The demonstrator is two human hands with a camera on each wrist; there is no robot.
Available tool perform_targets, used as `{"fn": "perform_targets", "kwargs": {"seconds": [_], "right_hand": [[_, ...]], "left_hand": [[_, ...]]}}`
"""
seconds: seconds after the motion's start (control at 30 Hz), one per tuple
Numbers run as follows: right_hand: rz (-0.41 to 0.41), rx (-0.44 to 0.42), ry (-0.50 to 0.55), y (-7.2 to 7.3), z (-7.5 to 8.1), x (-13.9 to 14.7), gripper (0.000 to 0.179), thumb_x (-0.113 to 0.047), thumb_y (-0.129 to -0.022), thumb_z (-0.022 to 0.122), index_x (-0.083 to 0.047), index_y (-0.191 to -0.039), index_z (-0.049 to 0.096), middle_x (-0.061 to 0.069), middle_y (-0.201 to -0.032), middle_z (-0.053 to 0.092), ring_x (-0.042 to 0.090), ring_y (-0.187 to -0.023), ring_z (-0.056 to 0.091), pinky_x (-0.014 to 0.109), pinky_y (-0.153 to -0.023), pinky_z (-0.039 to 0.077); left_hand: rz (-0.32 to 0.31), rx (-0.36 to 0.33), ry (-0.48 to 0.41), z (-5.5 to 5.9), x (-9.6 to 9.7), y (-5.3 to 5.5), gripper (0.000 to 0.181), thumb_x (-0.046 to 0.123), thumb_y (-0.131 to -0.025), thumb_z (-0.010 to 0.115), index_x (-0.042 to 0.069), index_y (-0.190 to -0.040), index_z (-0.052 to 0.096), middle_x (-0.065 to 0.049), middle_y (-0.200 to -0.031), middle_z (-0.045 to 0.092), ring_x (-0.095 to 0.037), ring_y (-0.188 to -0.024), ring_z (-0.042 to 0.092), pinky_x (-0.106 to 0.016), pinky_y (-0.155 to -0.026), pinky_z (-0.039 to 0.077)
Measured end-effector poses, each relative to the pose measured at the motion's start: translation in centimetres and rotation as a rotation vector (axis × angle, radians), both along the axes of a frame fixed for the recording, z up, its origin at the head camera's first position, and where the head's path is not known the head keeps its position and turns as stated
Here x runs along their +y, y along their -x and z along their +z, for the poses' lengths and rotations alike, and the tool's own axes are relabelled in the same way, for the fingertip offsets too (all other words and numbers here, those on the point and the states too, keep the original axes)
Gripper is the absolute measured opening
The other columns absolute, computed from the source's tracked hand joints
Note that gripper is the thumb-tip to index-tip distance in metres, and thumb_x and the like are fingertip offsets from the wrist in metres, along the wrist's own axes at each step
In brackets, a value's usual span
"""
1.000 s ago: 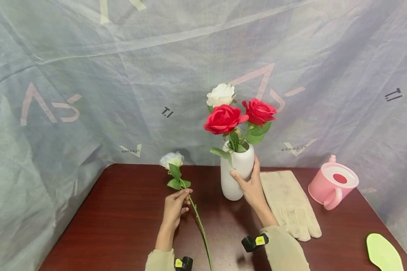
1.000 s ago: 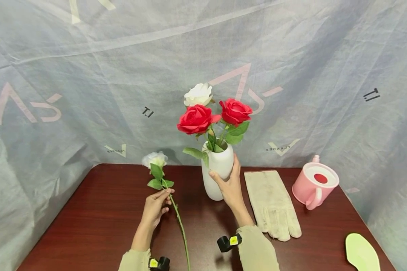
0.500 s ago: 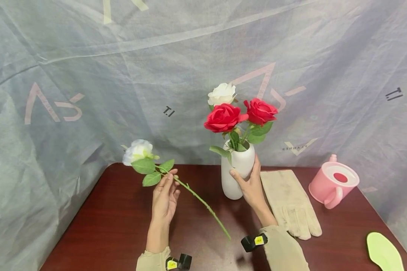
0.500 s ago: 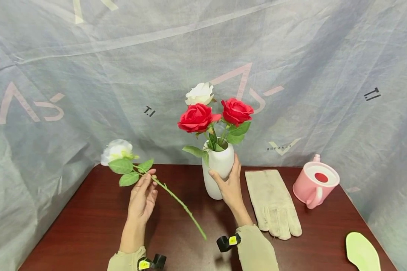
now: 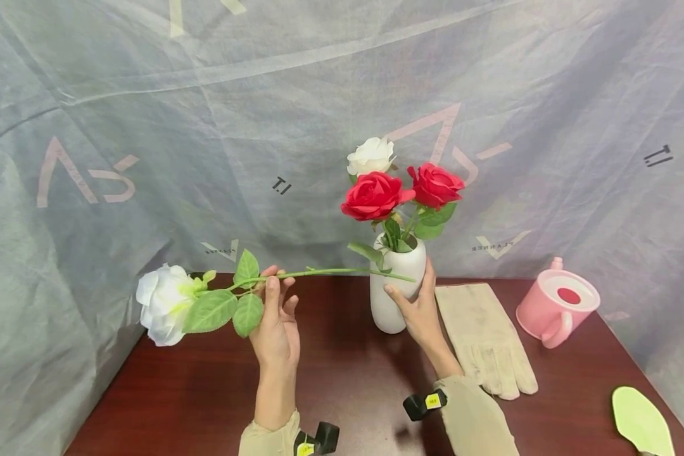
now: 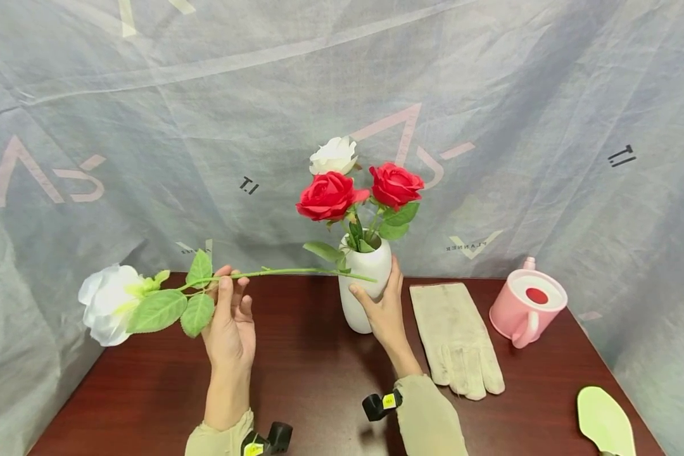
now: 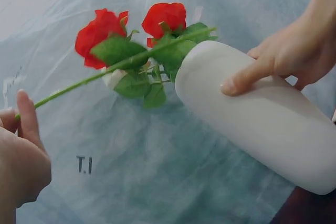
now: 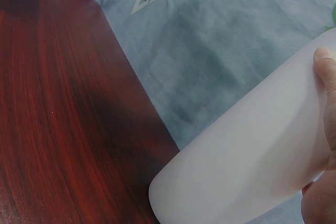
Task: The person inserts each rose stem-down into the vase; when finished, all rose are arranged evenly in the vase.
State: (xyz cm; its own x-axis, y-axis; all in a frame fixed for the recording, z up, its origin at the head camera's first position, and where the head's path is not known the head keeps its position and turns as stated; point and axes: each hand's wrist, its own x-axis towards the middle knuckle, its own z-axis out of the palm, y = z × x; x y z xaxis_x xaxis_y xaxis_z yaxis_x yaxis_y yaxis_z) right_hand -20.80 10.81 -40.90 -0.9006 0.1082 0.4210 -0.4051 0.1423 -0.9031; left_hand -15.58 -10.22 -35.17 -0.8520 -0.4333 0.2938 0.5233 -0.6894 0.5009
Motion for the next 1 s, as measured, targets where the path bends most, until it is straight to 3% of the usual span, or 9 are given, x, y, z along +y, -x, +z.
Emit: {"fn": "perform_targets", "kwargs": {"seconds": [0.13,0.33,0.6,0.73,0.9,1.0], "right_hand": [[-0.011,-0.018,-0.007,-0.1,0.2,0.1,0.090,-0.006,-0.083,0.069,-0.005,-0.148,0.007,0.018,-0.145,0.017,0.025,-0.127,0.027,0.043,-0.103,0.022],[-0.015,-0.033,-0.010,0.0,0.2,0.1,0.092,-0.005,-0.083,0.069,-0.002,-0.147,0.004,0.017,-0.147,0.015,0.027,-0.129,0.024,0.046,-0.104,0.020],[-0.018,-0.045,0.003,1.8,-2.8,0.6,0.094,-0.017,-0.082,0.072,-0.019,-0.149,0.006,0.004,-0.148,0.015,0.020,-0.127,0.027,0.043,-0.103,0.024],[-0.027,-0.031,0.004,1.9,-3.1,0.6,0.095,-0.020,-0.082,0.073,-0.019,-0.149,0.007,0.003,-0.148,0.016,0.021,-0.127,0.028,0.045,-0.102,0.024],[-0.026,-0.033,0.010,1.7,-2.7,0.6,0.094,-0.017,-0.082,0.073,-0.016,-0.149,0.007,0.004,-0.147,0.017,0.020,-0.127,0.028,0.043,-0.103,0.024],[-0.014,-0.028,0.021,1.1,-1.7,0.3,0.094,-0.011,-0.082,0.072,-0.011,-0.149,0.007,0.009,-0.147,0.018,0.023,-0.127,0.028,0.043,-0.103,0.023]], "left_hand": [[0.118,0.051,0.017,1.0,0.8,0.7,0.019,0.012,-0.092,0.059,-0.002,-0.105,0.059,-0.011,-0.098,0.058,-0.016,-0.084,0.063,-0.019,-0.066,0.052],[0.223,0.090,0.097,1.7,1.3,1.9,0.017,0.009,-0.093,0.056,-0.005,-0.102,0.059,-0.015,-0.101,0.056,-0.019,-0.085,0.062,-0.024,-0.071,0.053],[0.436,0.122,0.192,1.8,1.5,2.7,0.019,0.009,-0.091,0.061,-0.010,-0.095,0.061,-0.023,-0.098,0.057,-0.026,-0.079,0.063,-0.032,-0.067,0.055],[0.450,0.141,0.226,1.7,2.3,3.2,0.022,0.012,-0.090,0.063,-0.009,-0.096,0.060,-0.024,-0.094,0.058,-0.028,-0.078,0.063,-0.034,-0.065,0.055],[0.399,0.172,0.305,1.2,3.8,3.4,0.025,0.016,-0.089,0.065,-0.006,-0.098,0.059,-0.020,-0.094,0.060,-0.027,-0.079,0.065,-0.036,-0.065,0.055],[0.365,0.209,0.348,1.1,4.6,3.3,0.028,0.017,-0.090,0.063,-0.009,-0.099,0.057,-0.017,-0.094,0.060,-0.026,-0.079,0.065,-0.038,-0.065,0.055]]}}
